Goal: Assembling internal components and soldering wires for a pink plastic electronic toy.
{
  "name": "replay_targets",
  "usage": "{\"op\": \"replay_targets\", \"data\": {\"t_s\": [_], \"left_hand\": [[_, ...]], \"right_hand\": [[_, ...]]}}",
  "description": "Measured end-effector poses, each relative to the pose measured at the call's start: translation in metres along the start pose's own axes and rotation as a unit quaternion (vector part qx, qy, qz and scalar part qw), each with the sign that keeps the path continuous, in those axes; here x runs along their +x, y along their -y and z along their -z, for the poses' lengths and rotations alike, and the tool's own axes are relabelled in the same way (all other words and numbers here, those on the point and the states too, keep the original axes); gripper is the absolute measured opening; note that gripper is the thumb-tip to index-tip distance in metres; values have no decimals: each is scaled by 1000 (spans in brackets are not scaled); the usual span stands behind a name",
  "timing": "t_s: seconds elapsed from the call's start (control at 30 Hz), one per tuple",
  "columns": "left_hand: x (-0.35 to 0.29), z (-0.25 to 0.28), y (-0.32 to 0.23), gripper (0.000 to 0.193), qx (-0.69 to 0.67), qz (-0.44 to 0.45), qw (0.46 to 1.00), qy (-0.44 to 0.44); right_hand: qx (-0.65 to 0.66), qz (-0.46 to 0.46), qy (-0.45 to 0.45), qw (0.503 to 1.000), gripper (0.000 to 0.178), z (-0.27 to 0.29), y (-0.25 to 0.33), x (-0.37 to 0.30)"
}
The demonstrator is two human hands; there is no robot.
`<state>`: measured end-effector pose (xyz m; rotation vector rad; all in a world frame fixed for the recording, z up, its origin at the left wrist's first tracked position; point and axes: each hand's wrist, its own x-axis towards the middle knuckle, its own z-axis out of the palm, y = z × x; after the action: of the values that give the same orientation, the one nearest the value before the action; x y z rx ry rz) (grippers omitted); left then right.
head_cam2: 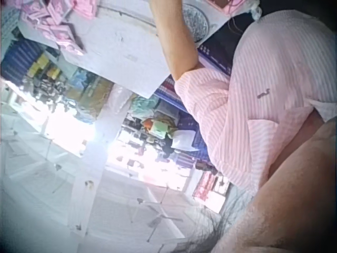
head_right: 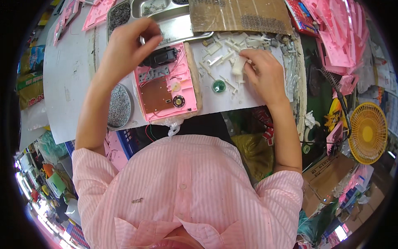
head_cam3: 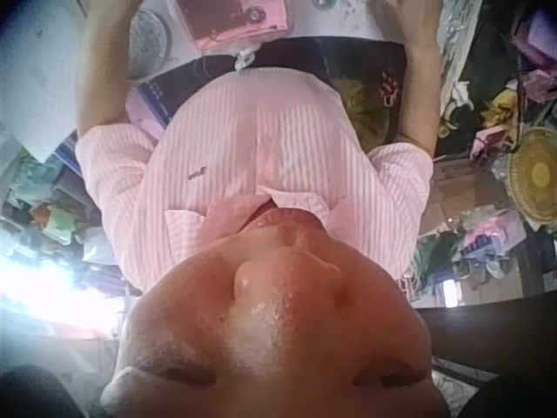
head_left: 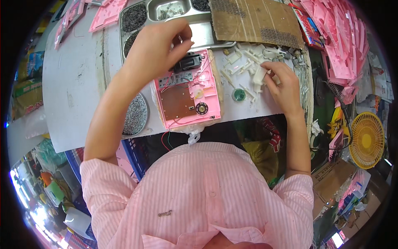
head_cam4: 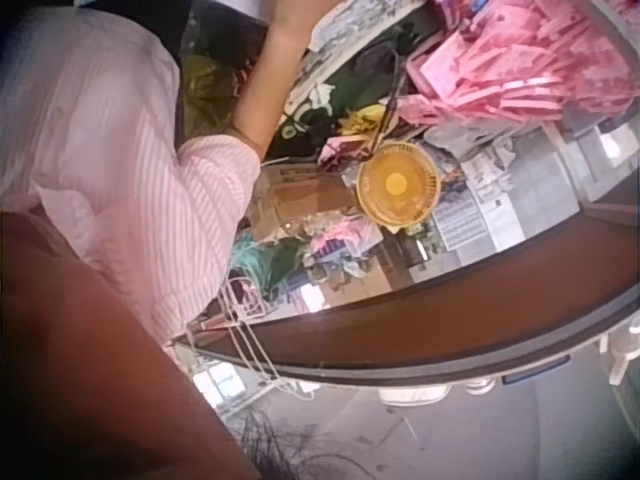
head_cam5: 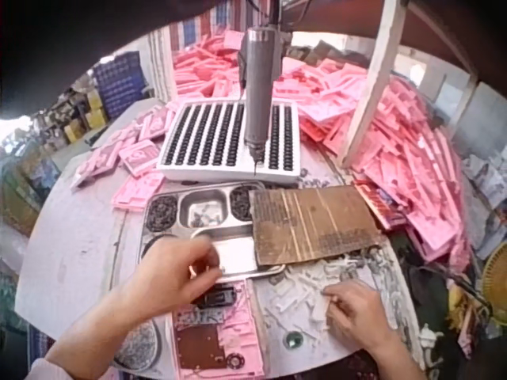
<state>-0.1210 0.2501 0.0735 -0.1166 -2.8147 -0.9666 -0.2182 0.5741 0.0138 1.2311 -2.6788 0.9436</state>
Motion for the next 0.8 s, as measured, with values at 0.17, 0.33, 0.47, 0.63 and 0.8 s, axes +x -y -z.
{"op": "replay_targets", "data": {"t_s": [0.17,0.33,0.47,0.63,0.8], "left_hand": [[-76,-2,-38,14,-103,44,993,-41],[-117,-12,-48,15,-157,76,981,-80],[-140,-22,-46,15,-192,109,969,-110],[-141,-26,-49,14,-208,113,967,-91],[-137,-29,-41,16,-218,82,966,-114]], "right_hand": [[-88,19,35,995,32,0,7,11],[-95,29,-49,994,38,2,22,22],[-86,-72,24,993,40,-5,47,20],[-163,-33,56,984,39,-30,26,26],[9,-104,34,994,33,-14,20,25]]}}
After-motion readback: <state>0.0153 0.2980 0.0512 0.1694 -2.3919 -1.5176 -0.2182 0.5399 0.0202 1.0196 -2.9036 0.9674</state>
